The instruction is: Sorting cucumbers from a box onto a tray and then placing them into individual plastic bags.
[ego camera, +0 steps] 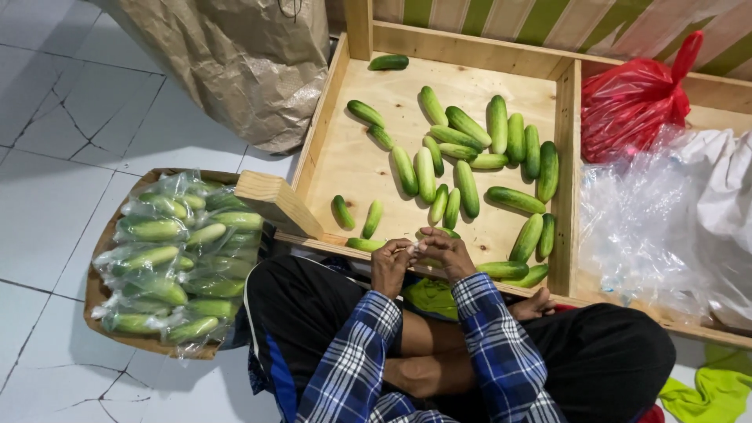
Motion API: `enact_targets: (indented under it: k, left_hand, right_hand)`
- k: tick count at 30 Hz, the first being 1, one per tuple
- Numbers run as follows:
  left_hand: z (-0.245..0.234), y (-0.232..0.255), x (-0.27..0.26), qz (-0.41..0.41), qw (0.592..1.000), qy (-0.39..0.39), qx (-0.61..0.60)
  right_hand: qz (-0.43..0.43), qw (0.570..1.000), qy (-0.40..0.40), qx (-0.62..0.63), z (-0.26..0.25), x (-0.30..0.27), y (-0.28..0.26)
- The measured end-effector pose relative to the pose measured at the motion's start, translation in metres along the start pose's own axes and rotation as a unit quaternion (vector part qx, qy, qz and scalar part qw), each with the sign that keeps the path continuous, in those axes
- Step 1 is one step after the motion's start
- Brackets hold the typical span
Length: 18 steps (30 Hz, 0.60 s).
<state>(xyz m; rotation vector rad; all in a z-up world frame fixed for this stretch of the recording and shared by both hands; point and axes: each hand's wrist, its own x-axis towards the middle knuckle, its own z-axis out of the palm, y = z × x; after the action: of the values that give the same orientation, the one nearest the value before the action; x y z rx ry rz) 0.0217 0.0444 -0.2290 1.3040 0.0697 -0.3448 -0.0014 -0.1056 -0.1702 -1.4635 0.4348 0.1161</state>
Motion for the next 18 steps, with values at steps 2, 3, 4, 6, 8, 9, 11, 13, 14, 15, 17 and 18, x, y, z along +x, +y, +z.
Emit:
enact_targets:
  k: [2, 3, 4, 6, 8, 9, 11, 13, 14, 15, 17, 18]
  left_hand:
    - [0.002, -0.011, 0.003, 0.013, 1.0, 0.002, 0.013]
    - [0.002, -0.013, 0.002, 0.012, 1.0, 0.0, 0.014]
    - [0.002, -0.013, 0.003, 0.021, 1.0, -0.005, 0.016]
    - [0.003, -0.011, 0.004, 0.03, 0.999, -0.01, 0.019]
    - [0.007, -0.005, 0.003, 0.016, 1.0, 0.018, 0.019]
    - [0.01, 0.007, -0.002, 0.015, 1.0, 0.017, 0.02]
    - [0.016, 0.032, -0.013, -0.004, 0.999, 0.033, 0.019]
    - [0.014, 0.018, -0.006, -0.006, 0.999, 0.039, 0.035]
    - [0.013, 0.012, -0.001, -0.006, 0.998, 0.044, 0.051]
    - [0.011, 0.004, 0.001, -0.005, 0.998, 0.043, 0.052]
    - [0.005, -0.01, 0.008, -0.016, 0.999, 0.046, 0.02]
    - [0.005, -0.007, 0.004, -0.018, 0.999, 0.047, 0.022]
  right_hand:
    - [0.003, 0.999, 0.008, 0.04, 0.001, -0.002, -0.002]
    - [0.004, 0.999, 0.01, 0.04, 0.0, -0.005, -0.003]
    - [0.004, 0.999, 0.007, 0.043, 0.0, -0.005, -0.006]
    - [0.003, 0.999, 0.002, 0.045, 0.001, -0.008, -0.012]
    - [-0.006, 0.998, 0.0, 0.059, 0.002, -0.014, -0.02]
    - [-0.005, 0.998, 0.001, 0.06, 0.006, -0.015, -0.025]
    - [0.011, 0.996, -0.006, 0.089, 0.011, -0.02, -0.034]
    - [-0.005, 0.998, -0.014, 0.067, 0.01, -0.021, -0.031]
    - [-0.023, 0.998, -0.02, 0.046, 0.009, -0.02, -0.03]
    - [-0.024, 0.998, -0.02, 0.046, 0.005, -0.014, -0.02]
    - [-0.008, 0.999, -0.021, 0.036, -0.002, 0.002, -0.001]
    - [-0.006, 0.999, -0.02, 0.038, 0.002, -0.001, -0.003]
